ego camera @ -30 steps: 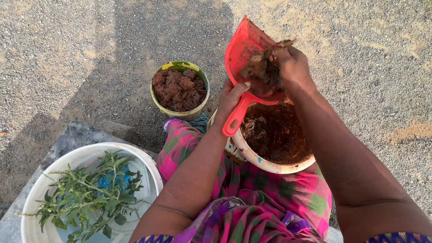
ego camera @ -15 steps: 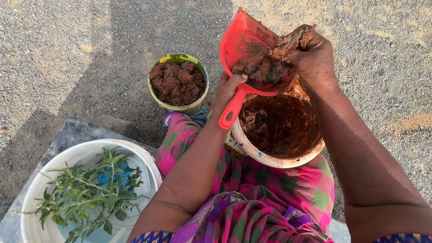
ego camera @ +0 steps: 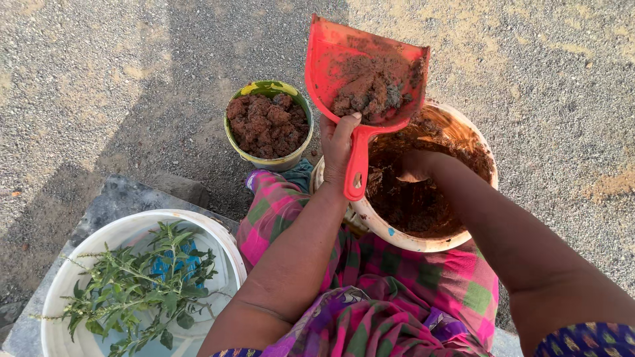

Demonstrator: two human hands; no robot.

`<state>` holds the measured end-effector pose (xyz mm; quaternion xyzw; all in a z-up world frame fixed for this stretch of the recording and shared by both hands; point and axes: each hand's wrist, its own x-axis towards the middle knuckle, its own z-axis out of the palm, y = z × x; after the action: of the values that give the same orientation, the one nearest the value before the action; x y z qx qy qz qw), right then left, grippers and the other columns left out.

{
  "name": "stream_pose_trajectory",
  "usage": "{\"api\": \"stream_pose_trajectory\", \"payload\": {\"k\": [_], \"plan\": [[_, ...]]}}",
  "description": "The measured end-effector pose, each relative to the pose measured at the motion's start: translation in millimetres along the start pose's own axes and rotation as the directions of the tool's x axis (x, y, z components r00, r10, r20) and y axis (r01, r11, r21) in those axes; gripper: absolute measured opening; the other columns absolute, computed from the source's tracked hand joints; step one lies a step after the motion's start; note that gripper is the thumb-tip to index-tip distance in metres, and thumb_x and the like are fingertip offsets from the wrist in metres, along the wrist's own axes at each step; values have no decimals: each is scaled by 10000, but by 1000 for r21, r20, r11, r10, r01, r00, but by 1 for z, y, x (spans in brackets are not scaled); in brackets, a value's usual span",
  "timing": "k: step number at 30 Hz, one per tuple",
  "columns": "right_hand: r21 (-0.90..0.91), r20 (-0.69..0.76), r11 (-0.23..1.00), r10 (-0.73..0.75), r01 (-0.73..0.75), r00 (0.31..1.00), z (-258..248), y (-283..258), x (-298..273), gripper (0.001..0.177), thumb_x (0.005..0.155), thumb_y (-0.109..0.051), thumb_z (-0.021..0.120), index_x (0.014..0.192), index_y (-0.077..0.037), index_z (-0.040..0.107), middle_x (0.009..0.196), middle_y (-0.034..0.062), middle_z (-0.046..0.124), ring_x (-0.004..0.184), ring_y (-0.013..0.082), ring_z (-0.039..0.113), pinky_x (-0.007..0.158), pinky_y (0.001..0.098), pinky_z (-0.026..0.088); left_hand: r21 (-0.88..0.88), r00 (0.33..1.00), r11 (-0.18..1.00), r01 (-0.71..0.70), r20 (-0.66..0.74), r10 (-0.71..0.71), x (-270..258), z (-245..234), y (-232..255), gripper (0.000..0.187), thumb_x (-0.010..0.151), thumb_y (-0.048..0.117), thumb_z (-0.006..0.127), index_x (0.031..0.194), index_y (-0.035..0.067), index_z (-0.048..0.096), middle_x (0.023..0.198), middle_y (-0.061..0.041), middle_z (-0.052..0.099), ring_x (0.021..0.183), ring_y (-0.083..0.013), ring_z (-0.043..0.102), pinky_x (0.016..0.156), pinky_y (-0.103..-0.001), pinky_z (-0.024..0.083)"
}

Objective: The person mixes soil by scooping it with a dustpan and kneading it by hand inside containers.

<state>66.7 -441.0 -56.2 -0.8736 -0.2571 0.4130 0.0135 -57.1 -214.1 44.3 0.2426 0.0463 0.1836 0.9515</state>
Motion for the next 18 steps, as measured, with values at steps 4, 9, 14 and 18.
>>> {"api": "stream_pose_trajectory", "payload": {"k": [4, 9, 14, 18], "plan": [[279, -8, 945, 178, -169, 984, 67, 29, 74, 308, 861, -174, 657, 1131, -124, 797, 1050, 73, 813, 987, 206, 756, 873, 378, 590, 18, 999, 1000, -19, 34, 18, -1, 1, -3, 470, 909, 15, 616, 1363, 48, 502, 1159, -79, 583, 982, -174, 578, 855, -351, 512], [553, -17, 819, 196, -154, 980, 92, 2, 102, 314, 852, -160, 681, 1143, -112, 790, 1057, 79, 809, 981, 199, 753, 871, 370, 586, 36, 998, 998, -45, 42, 43, -7, 11, 3, 484, 900, 14, 617, 1369, 39, 499, 1226, -72, 585, 1052, -155, 587, 914, -327, 511], [776, 55, 618, 133, -126, 990, 101, -11, 86, 324, 843, -146, 705, 1154, -99, 782, 1064, 85, 806, 975, 192, 750, 869, 362, 583, 70, 998, 997, -45, 45, 42, -4, 9, -1, 479, 914, 9, 638, 1371, 21, 494, 1221, -95, 585, 1047, -169, 584, 915, -339, 508], [868, 153, 466, 74, -170, 985, 95, -16, 74, 334, 836, -135, 724, 1164, -90, 777, 1070, 90, 803, 970, 186, 747, 867, 356, 580, 89, 1000, 996, 18, -1, -18, -6, 11, 1, 509, 893, 36, 648, 1373, 24, 477, 1211, -103, 588, 1045, -179, 600, 900, -356, 523]]}}
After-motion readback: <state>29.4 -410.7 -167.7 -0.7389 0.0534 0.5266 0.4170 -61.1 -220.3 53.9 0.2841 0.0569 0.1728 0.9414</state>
